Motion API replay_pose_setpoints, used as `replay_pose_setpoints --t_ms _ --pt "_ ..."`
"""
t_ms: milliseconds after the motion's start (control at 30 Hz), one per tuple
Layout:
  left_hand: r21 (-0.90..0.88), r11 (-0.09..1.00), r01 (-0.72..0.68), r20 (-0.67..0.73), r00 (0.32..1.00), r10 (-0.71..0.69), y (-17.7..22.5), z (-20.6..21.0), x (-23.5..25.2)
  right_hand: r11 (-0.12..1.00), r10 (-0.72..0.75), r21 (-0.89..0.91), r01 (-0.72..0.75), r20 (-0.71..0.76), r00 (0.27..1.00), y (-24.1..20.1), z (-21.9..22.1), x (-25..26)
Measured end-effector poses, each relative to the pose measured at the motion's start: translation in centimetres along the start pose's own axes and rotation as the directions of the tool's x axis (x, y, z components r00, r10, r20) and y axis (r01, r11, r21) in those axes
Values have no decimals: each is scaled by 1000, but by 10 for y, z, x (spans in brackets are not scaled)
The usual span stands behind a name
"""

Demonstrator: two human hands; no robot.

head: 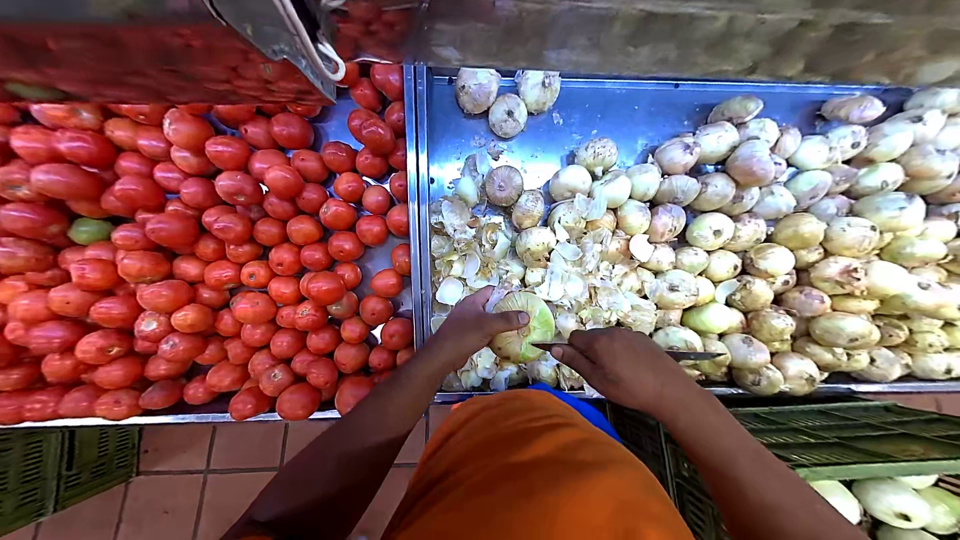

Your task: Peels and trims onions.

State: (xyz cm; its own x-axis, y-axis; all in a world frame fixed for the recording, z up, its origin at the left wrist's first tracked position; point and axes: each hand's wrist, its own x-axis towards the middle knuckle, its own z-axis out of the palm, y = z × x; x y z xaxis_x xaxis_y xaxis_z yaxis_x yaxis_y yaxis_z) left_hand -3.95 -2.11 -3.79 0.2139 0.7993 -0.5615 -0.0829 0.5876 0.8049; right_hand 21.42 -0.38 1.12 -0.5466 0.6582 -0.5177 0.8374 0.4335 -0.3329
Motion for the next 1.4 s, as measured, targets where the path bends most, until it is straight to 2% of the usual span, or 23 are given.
replay_pose_setpoints --t_ms 167,300,367,533,700,767,833,1000,1100,1167,1267,1333,1400 --pt "63 997 -34 -55 998 38 -2 8 -3 996 72 -60 -70 23 997 -6 -4 6" --pt "87 996 -10 -83 996 18 -11 22 -2 997 2 -78 4 70 998 -5 0 14" --pt "78 997 1 -113 994 7 -14 29 -3 994 -59 -95 63 46 997 3 3 17" --pt "82 996 32 -140 990 -20 -20 47 5 974 -48 -225 39 -38 998 3 5 19" --pt "98 994 43 -194 981 -23 -27 56 20 953 -216 -247 175 -151 965 21 19 31" --pt "123 990 74 -201 978 -48 -30 57 31 934 -312 -240 265 -184 932 36 27 40" --pt "147 982 121 -212 973 -88 -35 59 44 923 -343 -247 295 -178 922 46 31 47" --pt "60 977 203 -251 951 -182 -43 67 66 926 -314 -259 273 -130 940 58 32 54" --pt "-81 975 205 -368 904 -220 -47 55 89 917 -348 -228 326 -61 936 53 38 52" --pt "-177 967 181 -373 897 -236 -38 33 98 943 -280 -178 283 42 959 49 49 49" --pt "-210 966 152 -241 949 -202 -2 16 86 995 -35 -87 49 150 988 60 33 56" --pt "-146 980 134 -193 968 -161 5 14 73 997 5 -78 3 100 995 59 25 49" --pt "-68 994 87 -171 980 -98 10 11 71 995 -16 -94 15 -12 1000 54 13 42"
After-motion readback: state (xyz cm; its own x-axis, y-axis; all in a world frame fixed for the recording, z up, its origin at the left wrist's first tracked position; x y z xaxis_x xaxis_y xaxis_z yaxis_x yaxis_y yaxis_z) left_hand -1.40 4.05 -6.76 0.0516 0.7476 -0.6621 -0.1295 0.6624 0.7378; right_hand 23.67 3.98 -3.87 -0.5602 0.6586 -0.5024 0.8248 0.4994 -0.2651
